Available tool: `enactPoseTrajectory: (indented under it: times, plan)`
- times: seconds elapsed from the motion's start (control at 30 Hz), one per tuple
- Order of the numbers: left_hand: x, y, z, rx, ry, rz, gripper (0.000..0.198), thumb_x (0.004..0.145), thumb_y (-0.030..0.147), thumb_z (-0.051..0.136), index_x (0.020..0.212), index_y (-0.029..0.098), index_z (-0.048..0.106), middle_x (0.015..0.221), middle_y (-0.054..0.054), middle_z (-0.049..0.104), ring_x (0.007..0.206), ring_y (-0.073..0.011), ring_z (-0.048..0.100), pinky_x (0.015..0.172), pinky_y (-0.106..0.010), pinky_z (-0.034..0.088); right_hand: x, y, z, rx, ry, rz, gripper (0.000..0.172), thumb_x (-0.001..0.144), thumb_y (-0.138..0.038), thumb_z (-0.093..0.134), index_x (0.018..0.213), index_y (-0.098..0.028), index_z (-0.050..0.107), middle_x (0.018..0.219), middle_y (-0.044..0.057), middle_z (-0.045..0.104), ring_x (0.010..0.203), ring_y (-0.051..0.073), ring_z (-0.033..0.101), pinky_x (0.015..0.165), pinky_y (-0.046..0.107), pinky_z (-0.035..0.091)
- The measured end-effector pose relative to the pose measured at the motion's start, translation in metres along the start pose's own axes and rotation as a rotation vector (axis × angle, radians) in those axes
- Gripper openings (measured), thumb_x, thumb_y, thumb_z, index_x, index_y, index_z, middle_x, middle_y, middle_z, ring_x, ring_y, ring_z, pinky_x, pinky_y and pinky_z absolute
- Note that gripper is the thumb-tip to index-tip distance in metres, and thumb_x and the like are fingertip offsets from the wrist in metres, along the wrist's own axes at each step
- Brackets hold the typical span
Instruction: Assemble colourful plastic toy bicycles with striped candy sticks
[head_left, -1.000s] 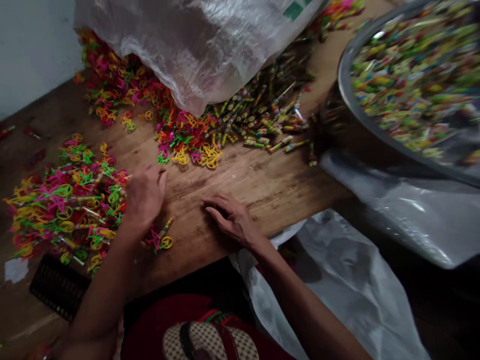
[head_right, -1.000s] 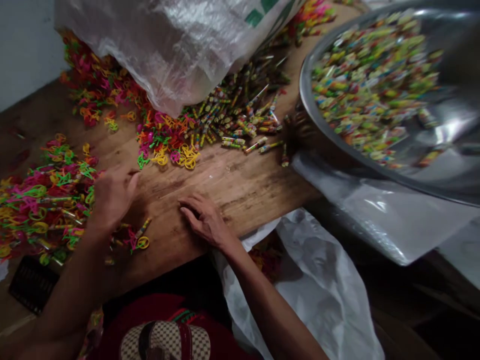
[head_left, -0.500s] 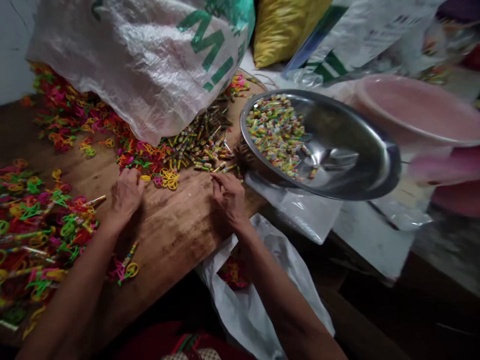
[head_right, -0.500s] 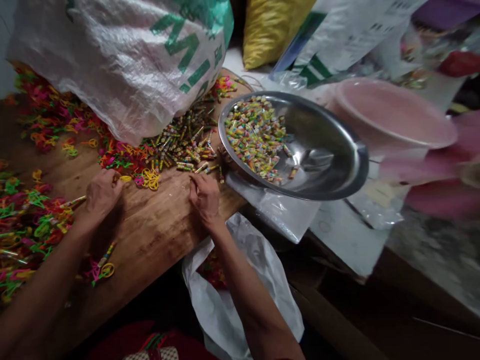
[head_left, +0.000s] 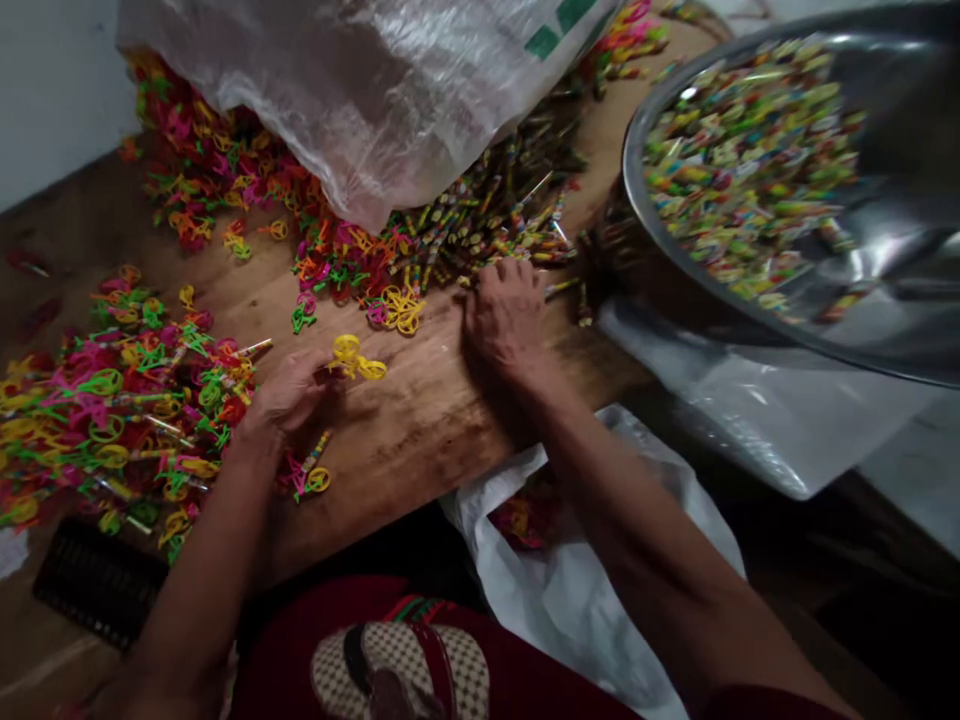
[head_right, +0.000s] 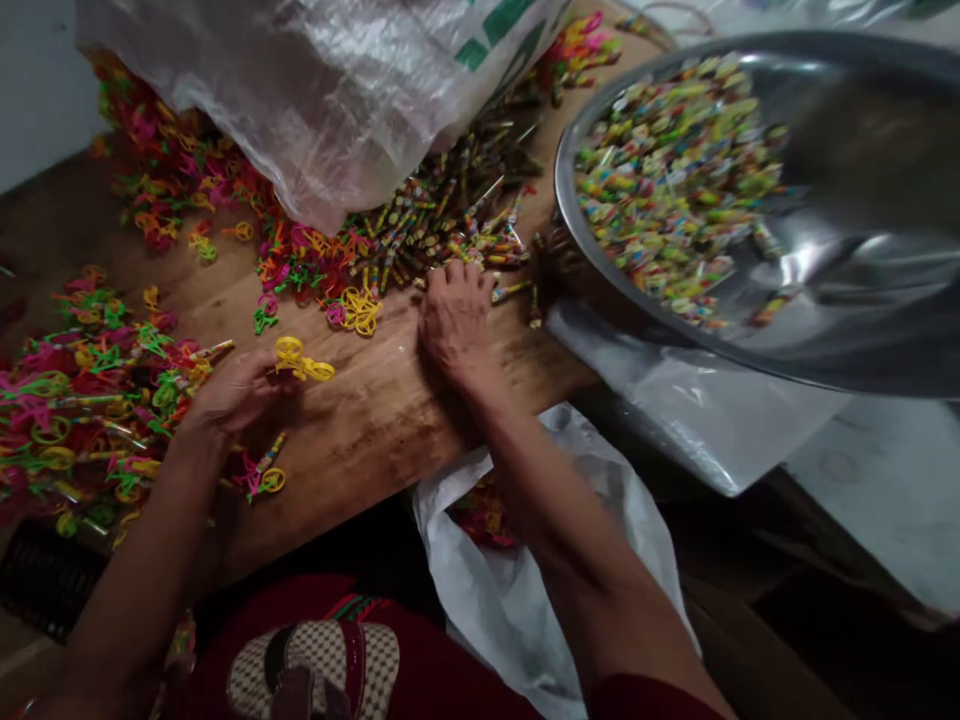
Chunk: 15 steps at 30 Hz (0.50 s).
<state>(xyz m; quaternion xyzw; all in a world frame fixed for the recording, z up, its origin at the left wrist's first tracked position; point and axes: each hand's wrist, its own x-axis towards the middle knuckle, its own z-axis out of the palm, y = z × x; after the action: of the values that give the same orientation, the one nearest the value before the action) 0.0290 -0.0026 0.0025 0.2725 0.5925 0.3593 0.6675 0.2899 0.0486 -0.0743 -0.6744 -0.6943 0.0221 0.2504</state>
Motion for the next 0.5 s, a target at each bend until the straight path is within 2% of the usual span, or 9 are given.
enactPoseTrajectory:
  times: [0.07,0.13,0.23,0.3,0.4,0.5]
  plan:
    - [-0.001,-0.002,0.007,-0.090,-0.003,-0.048,0.007,0.073,0.016,0.063,0.078,0.013,0.067,0.076,-0.004,0.070,0.068,-0.0116,0.065,0.067,-0.023,0.056,-0.016,-0.018,-0.012,0.157,0.025,-0.022,0.015,0.090,-0.020,0.051,0.101,-0.017,0.060,0.107,0.018,0.065,0.106,0.035,0.056,0.095,0.054,0.043]
    - [-0.001,-0.004,0.014,-0.184,-0.023,-0.102,0.009,0.077,0.015,0.058,0.080,0.013,0.066,0.078,-0.005,0.072,0.070,-0.0134,0.068,0.074,-0.028,0.059,-0.037,-0.040,-0.022,0.423,0.021,-0.091,0.016,0.092,-0.022,0.051,0.105,-0.021,0.059,0.102,0.012,0.067,0.096,0.028,0.061,0.089,0.045,0.049]
    - [0.001,-0.010,0.024,-0.229,-0.068,-0.178,0.015,0.086,0.017,0.052,0.084,0.012,0.066,0.076,-0.007,0.072,0.068,-0.0158,0.069,0.075,-0.034,0.061,-0.068,-0.070,-0.026,0.719,-0.049,-0.180,0.019,0.095,-0.022,0.048,0.110,-0.023,0.059,0.100,0.007,0.069,0.088,0.021,0.065,0.082,0.036,0.053]
    - [0.001,-0.016,0.028,-0.235,-0.083,-0.206,0.019,0.092,0.021,0.050,0.088,0.011,0.066,0.074,-0.006,0.072,0.064,-0.0156,0.069,0.072,-0.034,0.061,-0.082,-0.081,-0.021,0.715,-0.081,-0.206,0.023,0.095,-0.020,0.046,0.113,-0.022,0.060,0.104,0.008,0.070,0.093,0.022,0.066,0.085,0.037,0.053]
    - [-0.003,-0.028,0.029,-0.247,-0.121,-0.187,0.019,0.094,0.027,0.055,0.096,0.012,0.066,0.079,-0.006,0.073,0.066,-0.0144,0.069,0.073,-0.031,0.061,-0.092,-0.084,-0.009,0.565,-0.099,-0.176,0.025,0.096,-0.019,0.045,0.116,-0.020,0.061,0.104,0.012,0.069,0.095,0.026,0.065,0.087,0.041,0.053]
    - [-0.008,-0.037,0.028,-0.230,-0.158,-0.138,0.010,0.086,0.014,0.065,0.095,0.012,0.067,0.085,-0.005,0.074,0.071,-0.0122,0.070,0.072,-0.024,0.060,-0.093,-0.084,-0.004,0.523,-0.085,-0.154,0.026,0.098,-0.021,0.044,0.115,-0.019,0.063,0.102,0.013,0.068,0.093,0.026,0.064,0.085,0.040,0.053]
